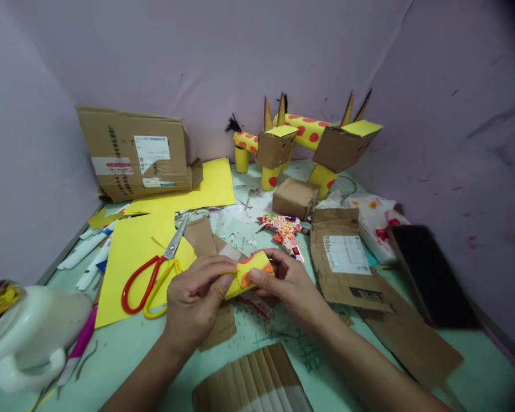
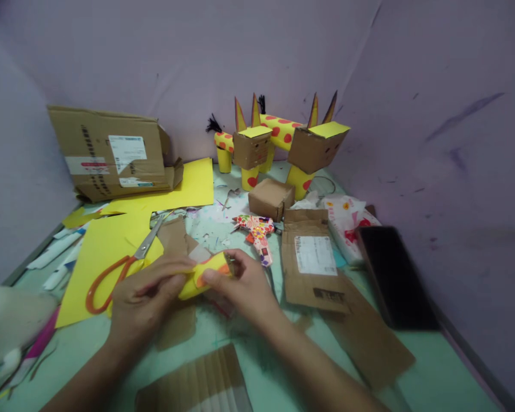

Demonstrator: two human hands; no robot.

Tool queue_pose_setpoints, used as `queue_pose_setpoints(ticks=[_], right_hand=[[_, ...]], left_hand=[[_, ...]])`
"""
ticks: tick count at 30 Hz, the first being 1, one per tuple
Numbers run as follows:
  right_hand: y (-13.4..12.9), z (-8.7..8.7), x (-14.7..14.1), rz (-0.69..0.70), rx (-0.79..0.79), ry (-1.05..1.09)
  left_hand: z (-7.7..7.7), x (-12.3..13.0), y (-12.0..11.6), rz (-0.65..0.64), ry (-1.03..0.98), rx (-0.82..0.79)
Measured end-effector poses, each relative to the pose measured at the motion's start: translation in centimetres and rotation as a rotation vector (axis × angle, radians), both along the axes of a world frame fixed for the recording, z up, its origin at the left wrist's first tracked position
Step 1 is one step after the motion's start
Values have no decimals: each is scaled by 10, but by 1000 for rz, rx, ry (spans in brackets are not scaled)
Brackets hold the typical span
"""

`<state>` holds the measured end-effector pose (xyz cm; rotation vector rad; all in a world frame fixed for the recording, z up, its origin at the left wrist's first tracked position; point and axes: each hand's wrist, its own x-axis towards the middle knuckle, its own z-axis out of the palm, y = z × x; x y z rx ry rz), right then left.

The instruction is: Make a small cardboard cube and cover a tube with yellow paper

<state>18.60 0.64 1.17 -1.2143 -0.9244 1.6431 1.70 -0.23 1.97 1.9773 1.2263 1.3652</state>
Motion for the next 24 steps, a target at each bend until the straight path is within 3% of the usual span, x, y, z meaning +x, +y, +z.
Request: queue_pose_setpoints(ticks=[6, 11, 19, 24], right_hand=[[-1, -1, -2, -97, -21, -17], [0, -4, -4, -150, -38, -36], [2, -6, -3, -172, -28, -32], [1, -5, -4, -178, -21, -56]], left_hand=[[3, 3, -5, 57, 234, 275], [2, 6, -5, -27, 324, 418], [6, -1, -6, -2, 282, 402], [1, -1, -3, 20, 476, 432]])
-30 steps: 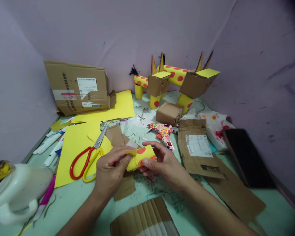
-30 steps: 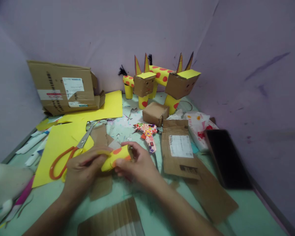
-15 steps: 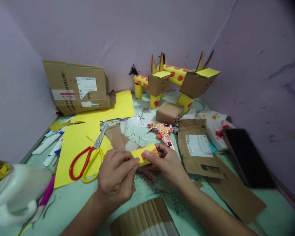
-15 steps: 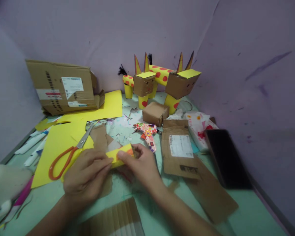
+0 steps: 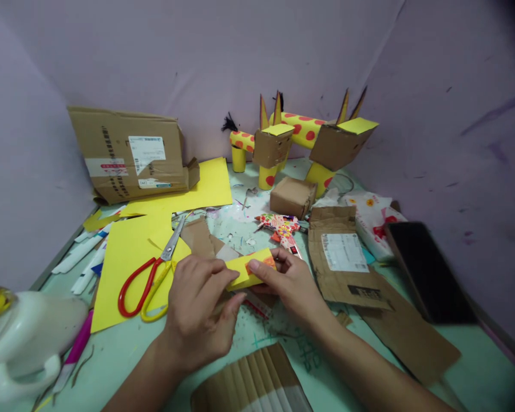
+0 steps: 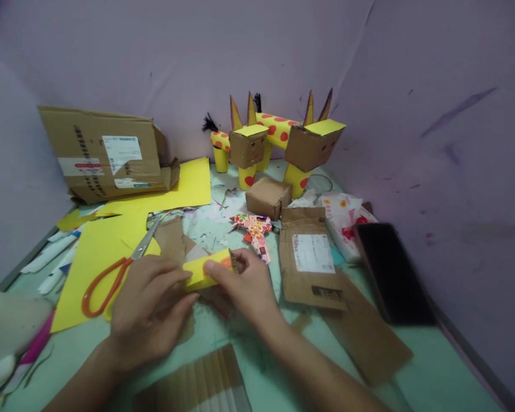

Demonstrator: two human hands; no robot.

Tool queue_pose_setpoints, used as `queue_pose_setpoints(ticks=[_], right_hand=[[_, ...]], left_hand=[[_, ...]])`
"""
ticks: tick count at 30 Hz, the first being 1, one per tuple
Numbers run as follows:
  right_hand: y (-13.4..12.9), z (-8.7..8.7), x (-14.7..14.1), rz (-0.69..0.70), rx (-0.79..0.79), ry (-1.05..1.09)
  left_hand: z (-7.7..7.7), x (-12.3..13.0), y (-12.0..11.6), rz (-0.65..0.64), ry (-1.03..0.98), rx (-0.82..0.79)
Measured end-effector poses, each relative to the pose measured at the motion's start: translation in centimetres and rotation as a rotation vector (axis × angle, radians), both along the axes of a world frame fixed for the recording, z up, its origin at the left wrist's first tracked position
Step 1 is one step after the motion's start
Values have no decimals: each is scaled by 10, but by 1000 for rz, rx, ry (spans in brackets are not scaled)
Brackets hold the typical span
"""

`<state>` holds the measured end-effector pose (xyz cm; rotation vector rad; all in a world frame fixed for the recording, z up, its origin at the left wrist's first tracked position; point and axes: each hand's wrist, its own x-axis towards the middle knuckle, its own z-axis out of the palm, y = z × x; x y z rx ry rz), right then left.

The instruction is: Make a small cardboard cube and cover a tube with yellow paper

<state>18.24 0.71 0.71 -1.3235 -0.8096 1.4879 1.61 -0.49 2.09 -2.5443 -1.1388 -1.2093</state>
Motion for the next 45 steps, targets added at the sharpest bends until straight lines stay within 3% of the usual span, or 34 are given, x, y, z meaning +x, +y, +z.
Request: queue_pose_setpoints(ticks=[11, 26, 31, 34, 36, 38, 40, 43, 45], right_hand=[[0, 0, -3, -21, -26, -20], [-1, 1, -7, -74, -39, 2], [0, 2, -4, -101, -41, 33], [1, 2, -2, -111, -37, 50], [1, 1, -1, -91, -54, 73], [0, 1, -2, -59, -82, 97], [-2, 1, -4, -37, -96, 106], [-5, 2, -7, -18, -76, 91], [-6, 3, -9, -10, -51, 73]], left_hand=[[6, 0, 1, -9, -28, 18], [3, -2, 3, -30, 182, 138], [3, 0, 1, -105, 290, 120], [11, -4, -2, -154, 192, 72], [16, -10, -2, -92, 15, 4], [18, -14, -1, 49, -178, -165], [16, -15, 2, 143, -345, -469], [9, -9, 5, 143, -501, -978], [6, -2, 6, 175, -516, -1123]])
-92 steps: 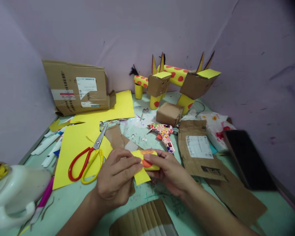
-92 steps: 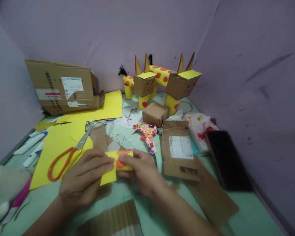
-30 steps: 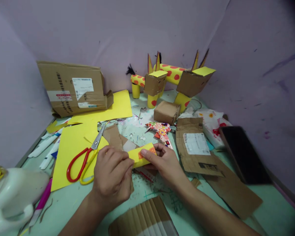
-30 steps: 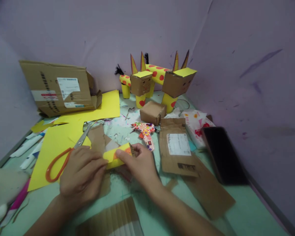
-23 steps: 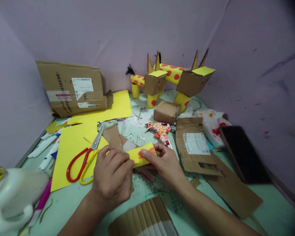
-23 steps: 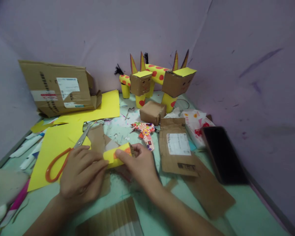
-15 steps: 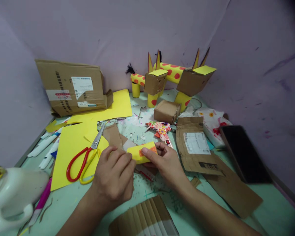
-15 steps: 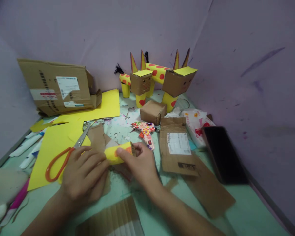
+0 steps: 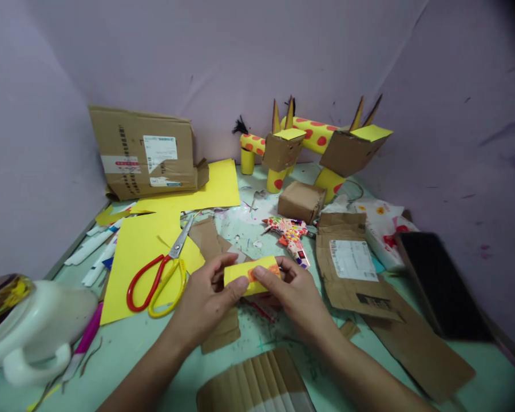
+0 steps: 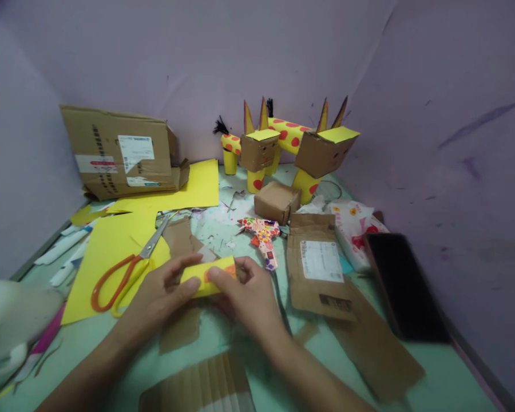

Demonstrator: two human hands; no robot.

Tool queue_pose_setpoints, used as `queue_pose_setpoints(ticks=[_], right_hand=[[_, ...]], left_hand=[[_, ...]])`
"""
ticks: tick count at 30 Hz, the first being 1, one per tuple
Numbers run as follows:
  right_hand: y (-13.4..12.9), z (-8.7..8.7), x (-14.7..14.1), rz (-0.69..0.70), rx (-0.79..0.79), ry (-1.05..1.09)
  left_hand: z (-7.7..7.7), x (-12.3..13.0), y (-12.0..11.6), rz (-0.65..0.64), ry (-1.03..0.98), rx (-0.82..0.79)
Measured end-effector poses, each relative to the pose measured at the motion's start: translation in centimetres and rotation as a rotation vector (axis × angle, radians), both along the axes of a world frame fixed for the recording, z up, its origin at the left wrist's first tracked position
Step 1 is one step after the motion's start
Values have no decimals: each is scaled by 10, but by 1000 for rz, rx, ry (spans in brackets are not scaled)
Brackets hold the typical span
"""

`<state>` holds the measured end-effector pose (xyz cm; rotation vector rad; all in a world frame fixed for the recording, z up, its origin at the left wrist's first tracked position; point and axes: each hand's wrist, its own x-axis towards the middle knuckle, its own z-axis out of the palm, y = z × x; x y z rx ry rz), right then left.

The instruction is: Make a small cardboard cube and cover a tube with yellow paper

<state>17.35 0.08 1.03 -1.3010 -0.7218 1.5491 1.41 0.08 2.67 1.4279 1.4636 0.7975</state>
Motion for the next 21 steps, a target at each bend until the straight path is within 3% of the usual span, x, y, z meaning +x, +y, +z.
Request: queue_pose_setpoints(ticks=[3, 8, 12, 18, 21], right_hand=[[-2, 0, -1, -8, 51, -41], [-4, 2, 0, -20, 77, -101], [-3, 5, 1, 63, 89, -63], [-2, -2, 5, 208, 163, -33], [-2, -6, 6, 220, 163, -83]], left_hand=[[-1, 7, -1, -7, 73, -21], [0, 9, -2, -22, 130, 95], [2, 9, -3, 12, 206, 100], [-3, 4, -8, -131, 303, 478], [-4, 1, -10, -167, 263, 490]])
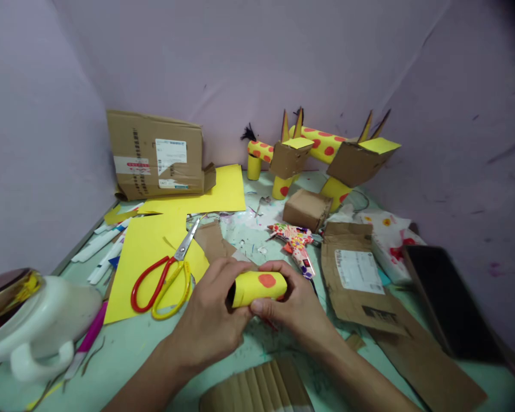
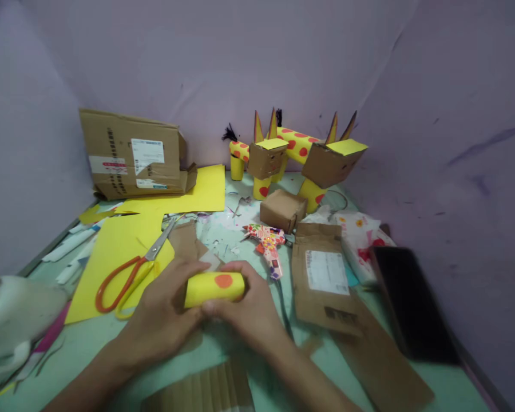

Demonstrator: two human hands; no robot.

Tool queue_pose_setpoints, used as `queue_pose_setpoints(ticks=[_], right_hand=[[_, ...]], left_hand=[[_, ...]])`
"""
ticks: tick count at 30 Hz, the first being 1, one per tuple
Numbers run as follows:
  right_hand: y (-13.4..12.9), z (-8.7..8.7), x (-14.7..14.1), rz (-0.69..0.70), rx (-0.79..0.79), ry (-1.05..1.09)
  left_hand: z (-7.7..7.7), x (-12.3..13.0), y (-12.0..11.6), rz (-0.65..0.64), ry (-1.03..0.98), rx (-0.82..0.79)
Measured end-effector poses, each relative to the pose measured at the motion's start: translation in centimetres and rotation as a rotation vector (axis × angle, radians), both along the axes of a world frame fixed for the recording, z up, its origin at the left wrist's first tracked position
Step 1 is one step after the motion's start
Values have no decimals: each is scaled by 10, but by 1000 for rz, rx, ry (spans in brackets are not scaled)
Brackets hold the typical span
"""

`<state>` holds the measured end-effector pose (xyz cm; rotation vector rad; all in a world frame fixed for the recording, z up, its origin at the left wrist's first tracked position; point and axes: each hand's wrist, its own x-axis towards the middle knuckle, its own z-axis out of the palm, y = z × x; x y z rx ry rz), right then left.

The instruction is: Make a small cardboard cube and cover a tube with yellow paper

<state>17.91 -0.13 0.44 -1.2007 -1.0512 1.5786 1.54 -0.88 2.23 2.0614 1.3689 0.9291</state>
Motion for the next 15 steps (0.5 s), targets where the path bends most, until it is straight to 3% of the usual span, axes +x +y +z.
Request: queue_pose_setpoints(ticks=[2, 5, 8, 11, 15], right_hand=[[0, -2, 0, -43, -3, -20], [-2, -7, -1, -63, -32, 54], [-2, -9, -2, 46, 2, 130], [-3, -4, -2, 142, 89, 152], [-7, 5, -5, 154, 100, 145]], left_hand=[[0, -2, 1, 1, -103, -108], [0, -3, 3, 11, -436, -357], [3, -4, 6, -16, -684, -542], [9, -4, 6, -59, -635, -534], [13, 0, 2, -40, -347, -339]])
